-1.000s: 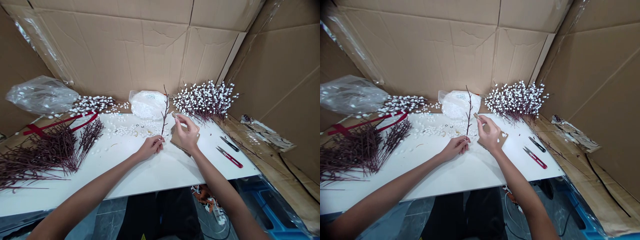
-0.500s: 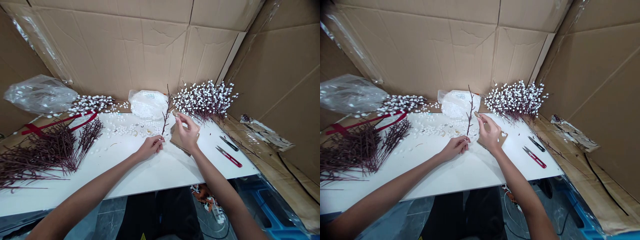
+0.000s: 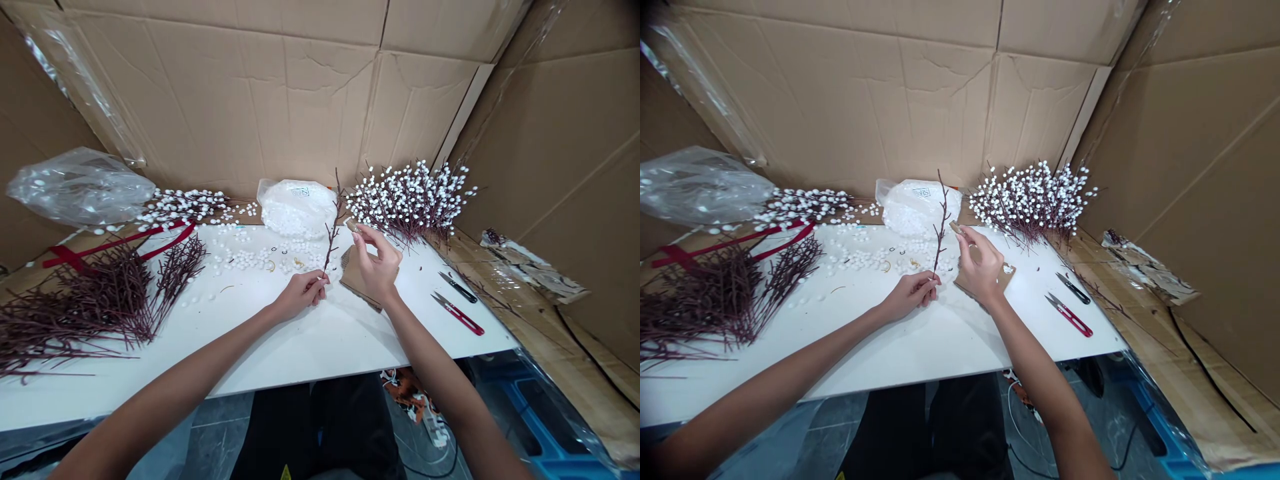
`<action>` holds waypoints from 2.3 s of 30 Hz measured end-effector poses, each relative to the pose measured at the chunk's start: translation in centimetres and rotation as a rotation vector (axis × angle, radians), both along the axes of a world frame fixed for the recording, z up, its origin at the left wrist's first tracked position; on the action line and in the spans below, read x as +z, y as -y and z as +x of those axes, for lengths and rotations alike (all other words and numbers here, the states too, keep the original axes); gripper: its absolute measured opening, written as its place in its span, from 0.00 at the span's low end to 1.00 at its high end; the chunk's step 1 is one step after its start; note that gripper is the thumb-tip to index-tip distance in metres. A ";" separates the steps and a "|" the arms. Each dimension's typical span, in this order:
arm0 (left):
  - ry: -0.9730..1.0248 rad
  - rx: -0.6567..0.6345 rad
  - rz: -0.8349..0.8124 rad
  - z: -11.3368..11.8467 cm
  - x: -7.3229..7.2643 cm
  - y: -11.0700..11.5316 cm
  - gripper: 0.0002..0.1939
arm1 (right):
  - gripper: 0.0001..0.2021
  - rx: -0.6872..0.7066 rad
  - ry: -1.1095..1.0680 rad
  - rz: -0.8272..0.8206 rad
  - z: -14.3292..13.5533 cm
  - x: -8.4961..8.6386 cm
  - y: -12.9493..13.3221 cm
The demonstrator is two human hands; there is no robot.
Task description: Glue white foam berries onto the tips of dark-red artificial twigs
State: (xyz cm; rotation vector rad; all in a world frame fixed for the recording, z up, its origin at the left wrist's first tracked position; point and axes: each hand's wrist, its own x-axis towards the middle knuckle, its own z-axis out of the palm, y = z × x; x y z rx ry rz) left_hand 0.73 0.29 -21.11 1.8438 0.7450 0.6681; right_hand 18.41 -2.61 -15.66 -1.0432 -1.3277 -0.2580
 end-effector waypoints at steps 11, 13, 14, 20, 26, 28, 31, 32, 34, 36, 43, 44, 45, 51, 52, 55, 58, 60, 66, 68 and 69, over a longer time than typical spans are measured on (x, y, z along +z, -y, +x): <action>-0.001 -0.001 0.003 0.0 0.1 0.0 0.13 | 0.08 0.047 0.046 -0.040 -0.1 -0.2 -0.2; -0.001 -0.001 0.005 0.0 0.1 0.0 0.13 | 0.08 0.031 0.037 -0.034 -0.1 -0.1 -0.2; -0.002 0.000 0.006 0.0 0.0 0.0 0.13 | 0.08 0.020 0.030 -0.024 -0.1 -0.1 -0.1; -0.002 0.001 0.009 0.0 -0.1 0.0 0.14 | 0.09 0.002 0.001 0.011 -0.1 0.0 0.1; -0.001 0.004 0.021 -0.1 -0.3 -0.1 0.14 | 0.09 0.020 -0.096 0.032 0.1 -0.4 -0.2; -0.002 0.007 0.025 -0.2 -0.4 -0.1 0.15 | 0.10 0.036 -0.155 0.010 0.1 -0.5 -0.3; -0.011 0.003 0.032 -0.2 -0.3 -0.1 0.15 | 0.10 0.039 -0.217 -0.022 0.2 -0.4 -0.3; -0.013 0.001 0.031 -0.2 -0.3 -0.1 0.15 | 0.10 0.031 -0.223 -0.024 0.2 -0.3 -0.3; -0.015 0.001 0.024 -0.2 -0.2 0.0 0.15 | 0.09 0.019 -0.212 -0.017 0.2 0.0 -0.3; -0.019 0.000 0.012 -0.2 0.0 0.0 0.15 | 0.09 0.025 -0.192 -0.012 0.2 0.3 -0.2; -0.052 0.002 0.019 -0.1 0.3 0.2 0.15 | 0.09 0.051 -0.209 -0.038 0.3 0.5 -0.3; -0.055 0.003 0.020 -0.1 0.3 0.2 0.15 | 0.09 0.060 -0.222 -0.042 0.3 0.4 -0.4; -0.057 0.004 0.020 -0.1 0.4 0.2 0.15 | 0.09 0.070 -0.235 -0.044 0.3 0.2 -0.5; -0.062 0.004 0.033 -0.1 0.3 0.1 0.15 | 0.09 0.083 -0.257 -0.075 0.2 -0.1 -0.7; -0.063 0.003 0.037 -0.1 0.2 0.1 0.15 | 0.09 0.075 -0.249 -0.081 0.2 -0.1 -0.7; -0.062 0.003 0.044 -0.1 0.2 0.0 0.15 | 0.09 0.049 -0.235 -0.085 0.2 -0.1 -0.6; -0.063 0.006 0.040 -0.1 0.2 0.1 0.15 | 0.09 0.039 -0.236 -0.075 0.2 0.1 -0.5; -0.066 0.007 0.036 0.0 0.3 0.1 0.15 | 0.09 0.036 -0.235 -0.068 0.2 0.2 -0.4; -0.058 0.007 0.041 0.0 0.4 0.2 0.16 | 0.08 0.034 -0.205 -0.088 0.2 0.0 -0.5; -0.056 0.005 0.038 0.0 0.4 0.2 0.16 | 0.08 0.035 -0.195 -0.098 0.2 -0.1 -0.6; -0.055 0.005 0.037 0.0 0.4 0.2 0.16 | 0.08 0.034 -0.192 -0.099 0.2 -0.1 -0.6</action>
